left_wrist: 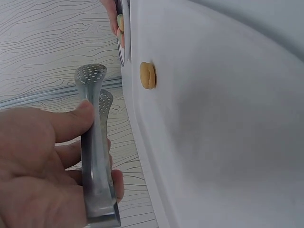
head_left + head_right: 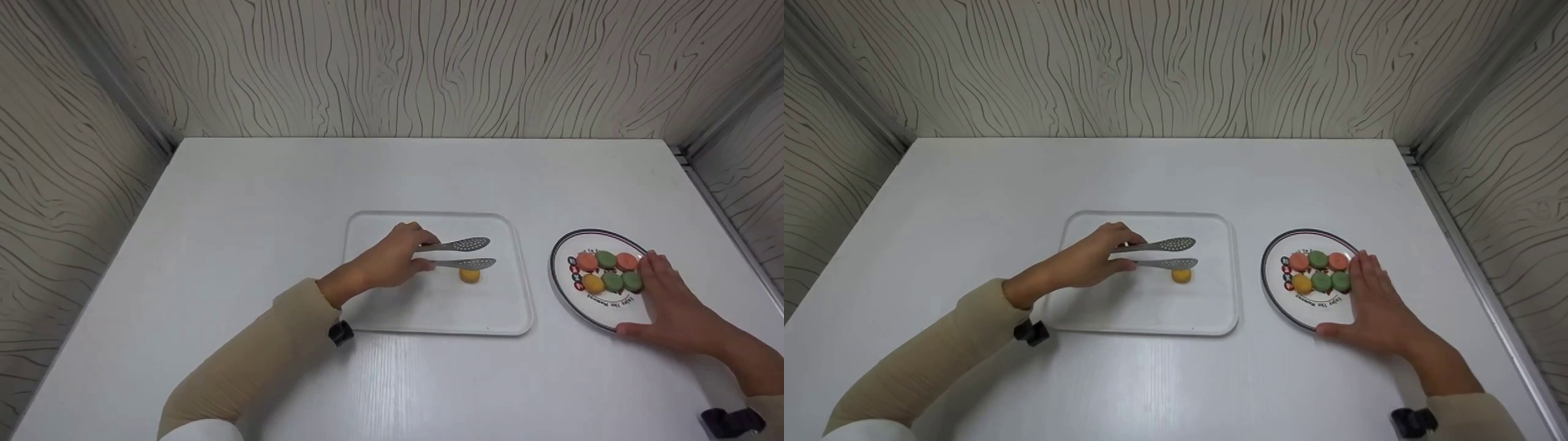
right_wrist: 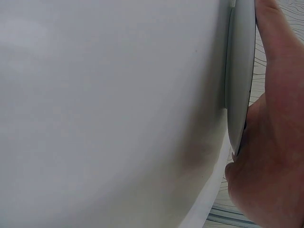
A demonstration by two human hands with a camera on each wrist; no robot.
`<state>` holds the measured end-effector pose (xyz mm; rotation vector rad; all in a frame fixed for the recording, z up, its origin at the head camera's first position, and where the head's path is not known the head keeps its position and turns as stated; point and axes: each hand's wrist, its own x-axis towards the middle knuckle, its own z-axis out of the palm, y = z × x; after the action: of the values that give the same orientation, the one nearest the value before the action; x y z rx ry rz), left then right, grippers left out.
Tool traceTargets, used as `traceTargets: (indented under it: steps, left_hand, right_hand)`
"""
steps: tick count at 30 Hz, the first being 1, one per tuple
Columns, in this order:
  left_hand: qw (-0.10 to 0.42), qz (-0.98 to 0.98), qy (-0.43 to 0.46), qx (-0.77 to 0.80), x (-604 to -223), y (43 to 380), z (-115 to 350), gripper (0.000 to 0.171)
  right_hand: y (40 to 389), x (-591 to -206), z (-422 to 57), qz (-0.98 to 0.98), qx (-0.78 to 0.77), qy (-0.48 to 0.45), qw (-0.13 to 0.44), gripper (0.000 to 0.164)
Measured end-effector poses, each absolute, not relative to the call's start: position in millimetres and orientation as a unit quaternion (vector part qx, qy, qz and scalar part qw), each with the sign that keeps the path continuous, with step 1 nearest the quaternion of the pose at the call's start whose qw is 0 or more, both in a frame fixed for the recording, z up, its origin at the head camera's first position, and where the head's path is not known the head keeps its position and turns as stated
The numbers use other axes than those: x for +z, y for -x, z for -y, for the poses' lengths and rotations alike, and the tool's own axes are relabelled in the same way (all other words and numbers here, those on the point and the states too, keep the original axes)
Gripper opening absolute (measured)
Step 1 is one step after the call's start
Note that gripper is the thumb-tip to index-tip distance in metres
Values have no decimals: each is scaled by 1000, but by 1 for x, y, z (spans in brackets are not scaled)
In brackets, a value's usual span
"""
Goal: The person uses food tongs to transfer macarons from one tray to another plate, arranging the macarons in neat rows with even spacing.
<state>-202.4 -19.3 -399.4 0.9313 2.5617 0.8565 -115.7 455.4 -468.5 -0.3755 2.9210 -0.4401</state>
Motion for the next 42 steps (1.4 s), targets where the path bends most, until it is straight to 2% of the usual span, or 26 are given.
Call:
traceTargets:
  steps: [27,42]
  left_hand:
    - [159,-890,-322,280,-417,205,32,34]
    - [165,-893,-322,267,-423,205,32,34]
  right_hand:
    - [117,-464,-454,-976,-155,117,101,131]
    - [118,-467,-455,-978,-145,124,87,131]
